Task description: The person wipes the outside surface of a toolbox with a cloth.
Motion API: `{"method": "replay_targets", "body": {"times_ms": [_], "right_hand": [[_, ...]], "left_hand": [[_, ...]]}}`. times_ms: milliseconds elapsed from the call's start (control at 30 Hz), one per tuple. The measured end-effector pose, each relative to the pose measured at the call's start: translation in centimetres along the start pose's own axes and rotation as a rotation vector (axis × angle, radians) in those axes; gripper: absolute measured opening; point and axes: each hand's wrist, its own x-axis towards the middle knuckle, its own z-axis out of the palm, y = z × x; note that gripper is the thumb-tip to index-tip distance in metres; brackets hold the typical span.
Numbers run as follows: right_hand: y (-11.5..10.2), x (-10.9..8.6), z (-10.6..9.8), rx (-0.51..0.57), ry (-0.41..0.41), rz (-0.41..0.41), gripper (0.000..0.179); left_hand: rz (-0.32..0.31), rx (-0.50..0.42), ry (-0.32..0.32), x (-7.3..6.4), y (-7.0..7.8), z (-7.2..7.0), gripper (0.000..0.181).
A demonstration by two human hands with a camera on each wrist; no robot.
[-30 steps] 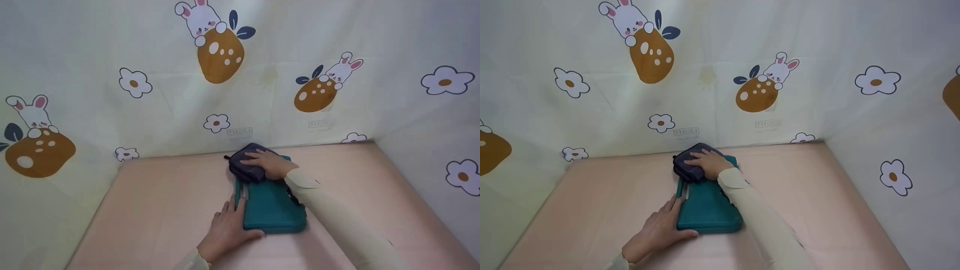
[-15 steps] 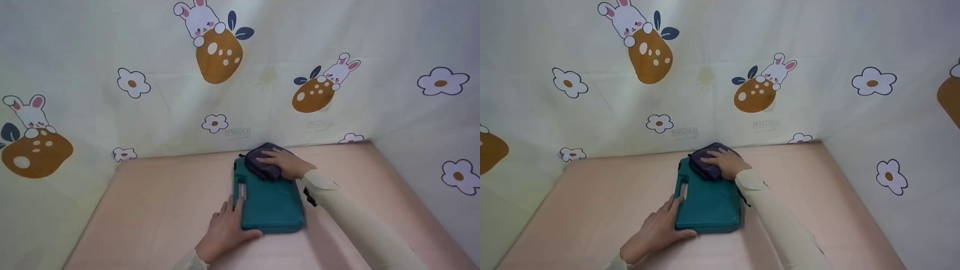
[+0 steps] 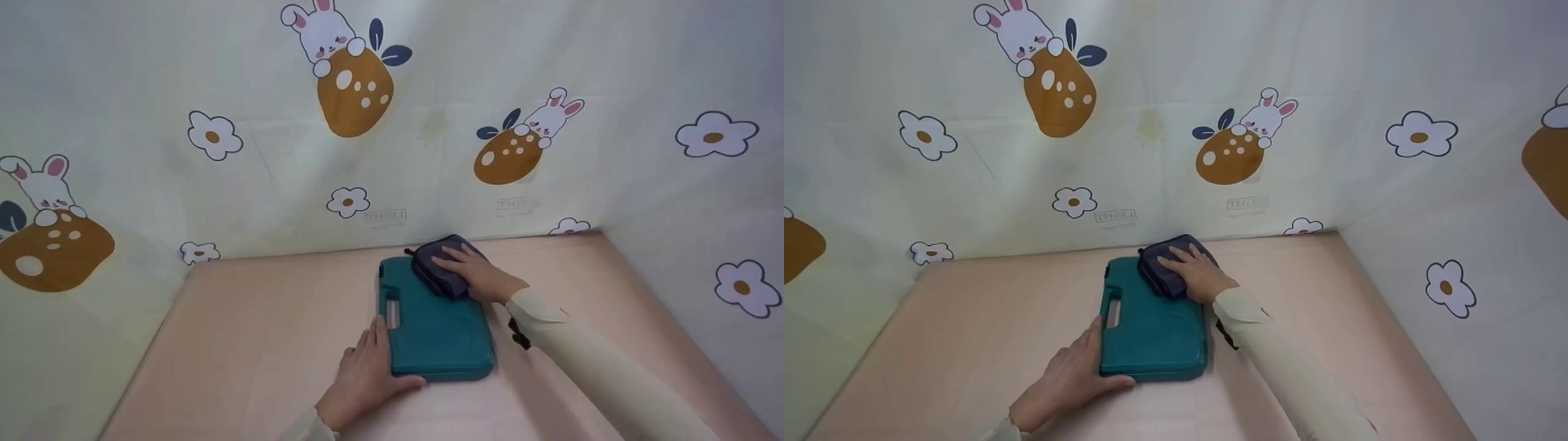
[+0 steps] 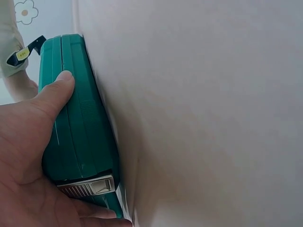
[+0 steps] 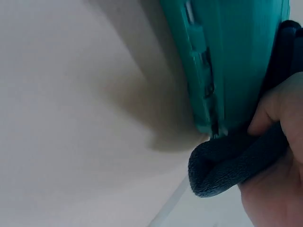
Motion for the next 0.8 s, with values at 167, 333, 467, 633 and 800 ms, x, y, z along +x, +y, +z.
{"method": "replay_targets", "body": {"times_ms": [167,333,467,633,800], "right_hand": [[-1.2,-0.5,0.4,-0.003,0.025,0.035,0.087],[-2.2,-1.1,1.0,-0.037,0.065,0.052,0.084],[-3.2,-1.6,1.4,-0.049,0.093,0.08,0.078],[-4.9,-2.4,2.0,-0.052,0.084,0.151,0.073],[-6.5,-2.4,2.6,-0.1,0.096,0.185,0.072]], "left_hand": [[-0.011,-0.028,-0.008,-0.1,0.0,-0.1,0.14],[-0.02,-0.037,-0.017,-0.1,0.1,-0.1,0.14],[-0.03,-0.039,-0.024,-0.1,0.2,0.0,0.141],[-0.029,-0.048,-0.028,-0.2,0.1,0.0,0.14],[-0.017,-0.05,-0.016,-0.3,0.2,-0.1,0.139]]}}
